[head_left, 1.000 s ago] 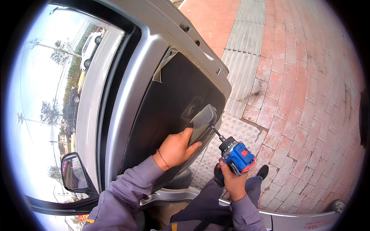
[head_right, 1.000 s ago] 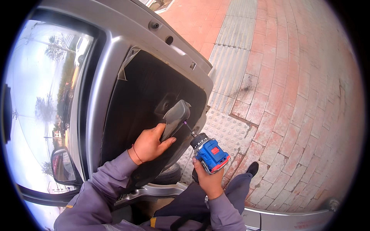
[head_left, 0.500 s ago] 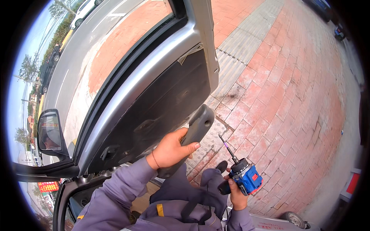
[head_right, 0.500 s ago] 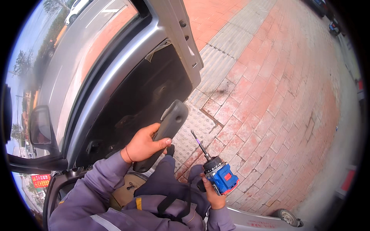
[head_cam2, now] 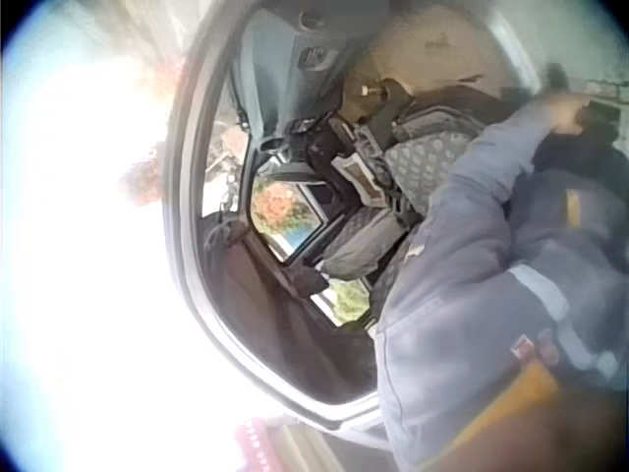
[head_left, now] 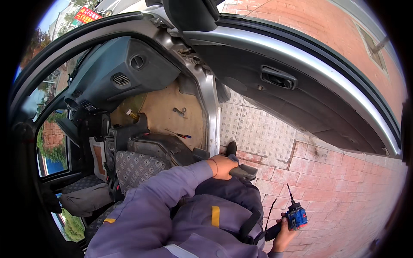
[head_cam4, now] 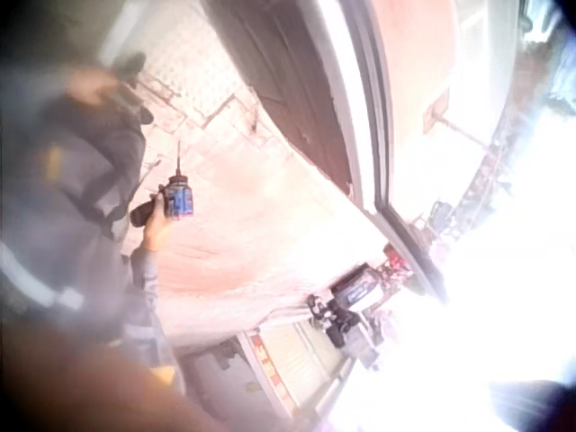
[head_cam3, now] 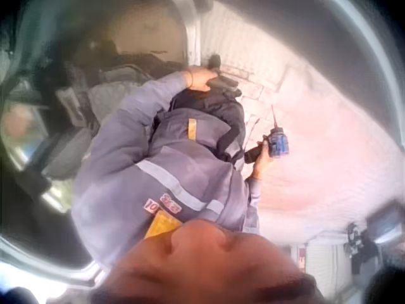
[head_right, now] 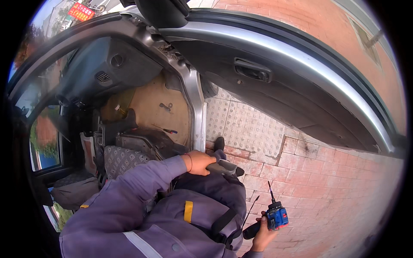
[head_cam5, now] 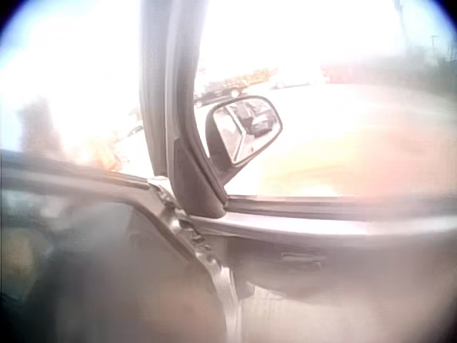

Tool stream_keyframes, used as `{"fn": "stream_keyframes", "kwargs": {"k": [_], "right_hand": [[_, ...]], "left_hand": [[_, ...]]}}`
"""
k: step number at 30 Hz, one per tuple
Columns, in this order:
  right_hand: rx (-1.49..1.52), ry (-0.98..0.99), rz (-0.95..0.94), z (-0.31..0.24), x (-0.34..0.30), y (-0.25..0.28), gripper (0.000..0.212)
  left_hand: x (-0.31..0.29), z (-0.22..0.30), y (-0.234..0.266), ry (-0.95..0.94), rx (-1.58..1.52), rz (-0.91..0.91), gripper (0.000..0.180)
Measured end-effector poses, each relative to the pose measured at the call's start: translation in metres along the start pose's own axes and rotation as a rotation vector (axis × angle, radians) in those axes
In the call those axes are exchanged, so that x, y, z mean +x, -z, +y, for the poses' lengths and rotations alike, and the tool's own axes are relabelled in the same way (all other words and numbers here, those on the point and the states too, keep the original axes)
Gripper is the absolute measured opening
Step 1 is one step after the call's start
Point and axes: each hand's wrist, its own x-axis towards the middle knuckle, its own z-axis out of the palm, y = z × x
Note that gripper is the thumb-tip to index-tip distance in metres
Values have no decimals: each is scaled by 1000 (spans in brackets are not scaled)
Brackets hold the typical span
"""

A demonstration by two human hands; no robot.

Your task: The person removes screws from the car door panel using a power drill, then uses a pry tool to detach the panel from the door frame. They also retrieve a pry tool from a toolbox inside the garage.

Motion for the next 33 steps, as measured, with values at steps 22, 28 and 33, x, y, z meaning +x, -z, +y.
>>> {"fn": "stream_keyframes", "kwargs": {"k": [22,28,33], "right_hand": [[-706,-162,-416,15,38,-252,28],[-729,-143,-441,28,42,-272,31],[-744,-182,-477,37,54,-284,34]], "left_hand": [[-47,-571,-149,855,461,390,29],[-22,-595,-168,927,348,361,33],[-39,-572,-181,986,518,588,50]]}}
